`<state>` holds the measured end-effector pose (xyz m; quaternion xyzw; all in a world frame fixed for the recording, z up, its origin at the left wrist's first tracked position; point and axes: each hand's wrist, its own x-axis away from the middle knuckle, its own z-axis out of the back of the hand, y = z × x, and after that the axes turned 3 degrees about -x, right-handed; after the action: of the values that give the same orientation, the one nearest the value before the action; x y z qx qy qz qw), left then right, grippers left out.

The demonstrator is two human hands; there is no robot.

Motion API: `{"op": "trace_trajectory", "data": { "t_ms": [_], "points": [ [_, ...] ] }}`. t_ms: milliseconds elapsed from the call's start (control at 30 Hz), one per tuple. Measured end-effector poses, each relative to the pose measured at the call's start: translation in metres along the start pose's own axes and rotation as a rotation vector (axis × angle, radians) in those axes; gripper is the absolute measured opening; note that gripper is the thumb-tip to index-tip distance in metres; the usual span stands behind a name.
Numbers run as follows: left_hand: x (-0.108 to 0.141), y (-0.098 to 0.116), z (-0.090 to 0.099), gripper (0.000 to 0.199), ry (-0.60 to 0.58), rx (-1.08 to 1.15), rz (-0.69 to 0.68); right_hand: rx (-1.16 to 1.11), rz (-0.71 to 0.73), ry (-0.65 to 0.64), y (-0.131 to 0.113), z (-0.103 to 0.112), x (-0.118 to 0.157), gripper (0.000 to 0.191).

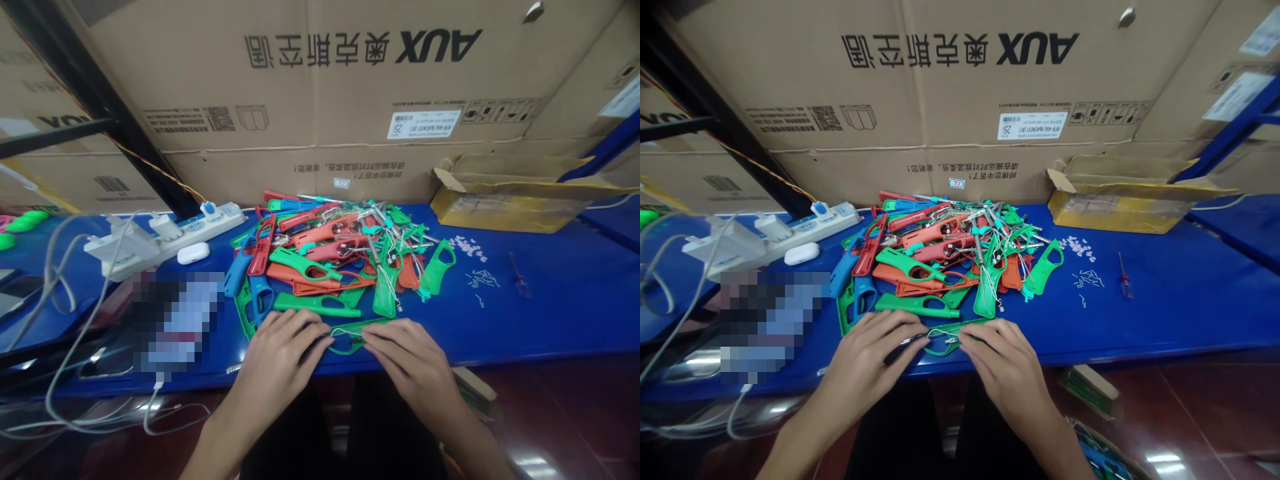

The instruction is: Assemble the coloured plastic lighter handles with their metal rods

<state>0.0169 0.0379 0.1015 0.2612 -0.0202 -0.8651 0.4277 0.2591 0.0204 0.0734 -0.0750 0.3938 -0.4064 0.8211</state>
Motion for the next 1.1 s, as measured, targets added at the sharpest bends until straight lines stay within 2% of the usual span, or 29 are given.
{"op": "trace_trajectory", "data": {
  "t_ms": [167, 333, 500, 733, 833, 1100],
  "points": [
    [-0.003, 0.0, -0.001, 0.016, 0.015, -0.08, -0.046, -0.006, -0.026, -0.006, -0.001, 0.001, -0.001, 0.023],
    [-0.005, -0.006, -0.005, 0.013, 0.019, 0.012, -0.067, -0.008, -0.014, -0.036, 0.0, 0.002, -0.001, 0.02],
    [-0.004, -0.008, -0.003, 0.006, 0.004, 0.089, -0.028, 0.034, -0.023, -0.049, 0.001, 0.0, -0.001, 0.014],
    [-0.003, -0.008, 0.014, 0.023, -0.12, 0.11, 0.034, 0.024, -0.02, -0.039, 0.002, -0.001, 0.0, 0.016],
    [-0.003, -0.009, 0.017, 0.018, -0.158, 0.146, 0.023, 0.029, -0.024, -0.031, 0.002, -0.001, 0.0, 0.016],
    [-0.001, -0.007, 0.012, 0.018, -0.13, 0.207, 0.017, 0.015, -0.033, -0.044, 0.002, -0.001, 0.001, 0.014]
  ]
}}
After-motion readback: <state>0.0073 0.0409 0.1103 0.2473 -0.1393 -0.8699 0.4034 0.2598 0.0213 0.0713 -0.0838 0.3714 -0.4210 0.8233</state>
